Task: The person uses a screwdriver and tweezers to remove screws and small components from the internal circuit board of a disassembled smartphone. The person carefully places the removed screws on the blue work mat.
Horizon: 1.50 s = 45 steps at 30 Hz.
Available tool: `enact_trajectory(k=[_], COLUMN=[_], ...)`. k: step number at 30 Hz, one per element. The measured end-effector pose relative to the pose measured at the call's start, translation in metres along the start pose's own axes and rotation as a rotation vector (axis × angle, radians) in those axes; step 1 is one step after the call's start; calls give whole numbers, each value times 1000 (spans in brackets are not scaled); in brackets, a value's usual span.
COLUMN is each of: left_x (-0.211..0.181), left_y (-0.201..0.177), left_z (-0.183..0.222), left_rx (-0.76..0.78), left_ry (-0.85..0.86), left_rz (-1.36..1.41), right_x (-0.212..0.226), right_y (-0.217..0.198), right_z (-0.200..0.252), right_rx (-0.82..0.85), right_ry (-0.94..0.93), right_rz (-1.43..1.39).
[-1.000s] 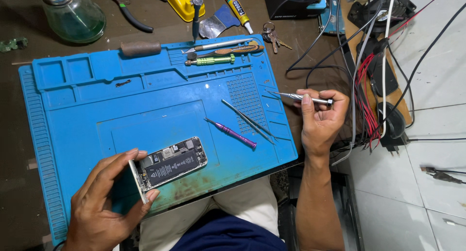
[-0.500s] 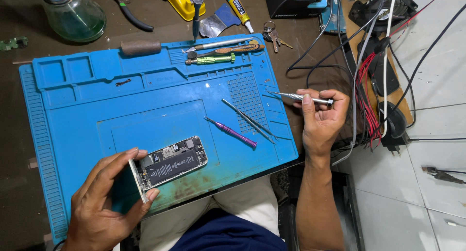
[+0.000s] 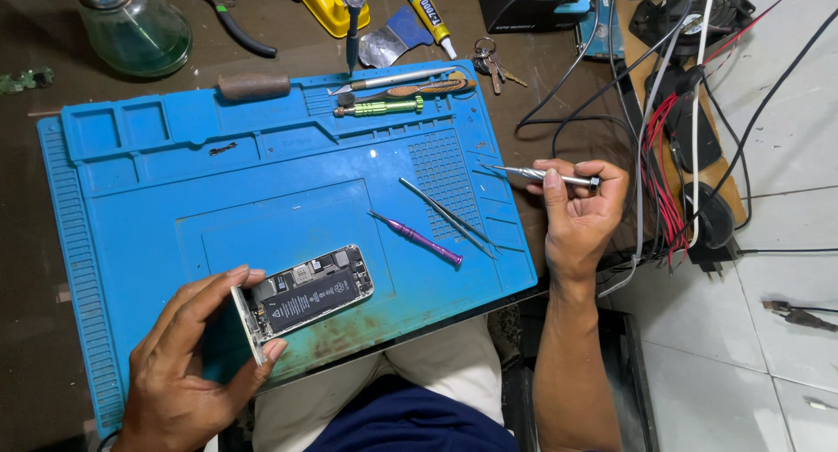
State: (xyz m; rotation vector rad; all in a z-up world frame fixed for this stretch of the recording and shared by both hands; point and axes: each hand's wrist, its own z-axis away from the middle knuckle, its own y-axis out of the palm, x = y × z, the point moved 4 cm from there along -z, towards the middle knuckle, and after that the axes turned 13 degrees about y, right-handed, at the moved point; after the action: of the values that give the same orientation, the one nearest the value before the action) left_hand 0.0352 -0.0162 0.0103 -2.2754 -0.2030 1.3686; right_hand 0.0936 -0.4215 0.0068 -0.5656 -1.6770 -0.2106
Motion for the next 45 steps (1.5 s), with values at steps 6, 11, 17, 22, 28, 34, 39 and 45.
enact_trajectory(k=[6, 11, 17, 22, 28, 34, 39, 45], left_x=[-2, -2, -2, 0, -5, -6, -8, -3], left_y=[0, 0, 0, 1, 1, 5, 5, 4], left_z=[-1, -1, -3, -4, -10, -9, -9, -8], left_rx=[-11, -14, -5, 8, -6, -31, -37, -142], left_ry=[7, 26, 47, 25, 111, 152, 145, 145], left_rz=[0, -23, -24, -27, -34, -47, 12, 162], right_x=[-1, -2, -1, 17, 46, 68, 77, 72], right_y=[0, -2, -3, 9, 58, 122, 152, 165], right_z=[0, 0, 3, 17, 59, 111, 125, 124], right_rx=[2, 2, 26, 89, 120, 313, 423, 373], right_ry=[5, -3, -2, 7, 48, 110, 9, -65], right_rz=[-6, -15, -28, -108, -345, -607, -540, -554])
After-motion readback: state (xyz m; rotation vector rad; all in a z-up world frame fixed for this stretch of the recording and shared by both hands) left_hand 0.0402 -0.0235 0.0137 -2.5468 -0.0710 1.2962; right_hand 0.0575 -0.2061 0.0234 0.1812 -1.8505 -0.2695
